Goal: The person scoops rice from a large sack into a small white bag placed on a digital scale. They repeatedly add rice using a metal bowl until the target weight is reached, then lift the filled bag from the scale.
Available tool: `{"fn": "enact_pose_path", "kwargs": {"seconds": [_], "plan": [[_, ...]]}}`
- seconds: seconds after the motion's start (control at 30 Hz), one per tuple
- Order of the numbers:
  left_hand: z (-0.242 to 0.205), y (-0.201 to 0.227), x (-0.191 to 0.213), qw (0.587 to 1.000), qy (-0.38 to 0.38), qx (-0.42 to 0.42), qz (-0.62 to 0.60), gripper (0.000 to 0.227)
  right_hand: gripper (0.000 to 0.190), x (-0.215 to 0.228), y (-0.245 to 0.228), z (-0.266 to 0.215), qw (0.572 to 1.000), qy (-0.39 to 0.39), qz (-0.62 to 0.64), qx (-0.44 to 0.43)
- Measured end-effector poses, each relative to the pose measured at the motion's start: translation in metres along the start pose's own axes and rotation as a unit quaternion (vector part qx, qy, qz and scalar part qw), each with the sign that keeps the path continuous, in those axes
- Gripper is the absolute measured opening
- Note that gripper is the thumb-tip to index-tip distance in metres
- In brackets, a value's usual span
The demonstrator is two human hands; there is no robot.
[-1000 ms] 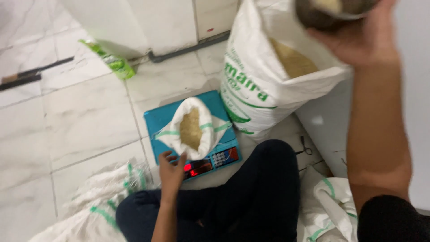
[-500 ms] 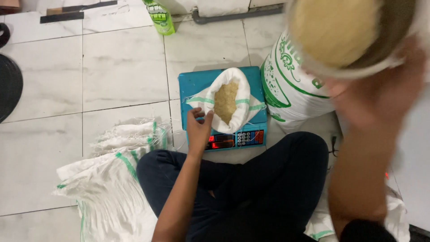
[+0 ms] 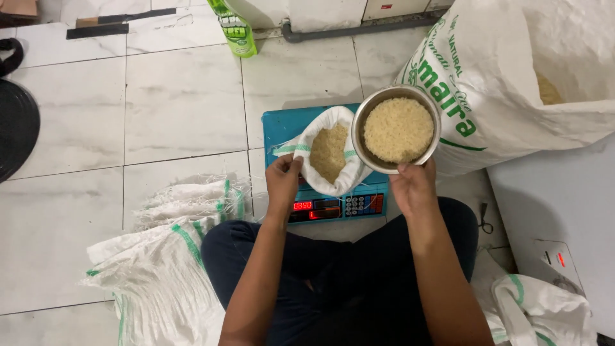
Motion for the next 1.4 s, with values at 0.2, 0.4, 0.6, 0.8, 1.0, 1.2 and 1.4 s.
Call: {"fn": "enact_pose_path", "kwargs": {"seconds": [0.2, 0.4, 0.6, 0.8, 1.0, 1.2, 1.4], "plan": [[0.003, 0.003, 0.001, 0.990, 0.006, 0.036, -0.135, 0.022, 0.076, -0.001, 0.001, 0.014, 0.998, 0.049, -0.025, 0.035], [0.022, -0.020, -0.002, 0.987, 0.012, 0.036, -0.159, 0.019, 0.076, -0.032, -0.012, 0.022, 0.996, 0.056, -0.053, 0.046], [0.009, -0.001, 0.000, 0.984, 0.011, 0.066, -0.164, 0.019, 0.074, -0.043, -0.016, 0.021, 0.994, 0.083, -0.069, 0.032], [0.006, 0.001, 0.002, 0.985, 0.002, 0.081, -0.154, 0.017, 0.069, -0.039, -0.012, 0.018, 0.991, 0.100, -0.084, 0.024], [0.005, 0.002, -0.003, 0.989, -0.014, 0.077, -0.126, 0.022, 0.074, -0.058, -0.022, 0.016, 0.990, 0.106, -0.089, 0.031], [-0.006, 0.010, -0.003, 0.991, -0.028, 0.070, -0.109, 0.029, 0.074, -0.070, -0.026, 0.015, 0.985, 0.118, -0.122, 0.022], [-0.003, -0.004, -0.006, 0.994, -0.029, 0.062, -0.087, 0.037, 0.084, -0.047, -0.018, 0.020, 0.984, 0.114, -0.132, 0.028]]}}
Point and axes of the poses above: each hand's wrist, its own z-axis towards the middle knuckle, its own x-axis out of the back of the hand, y = z × x, the point moved 7 cm from there along z, towards the middle knuckle, and after that the axes turned 4 degrees about z, right-handed, at the moved point
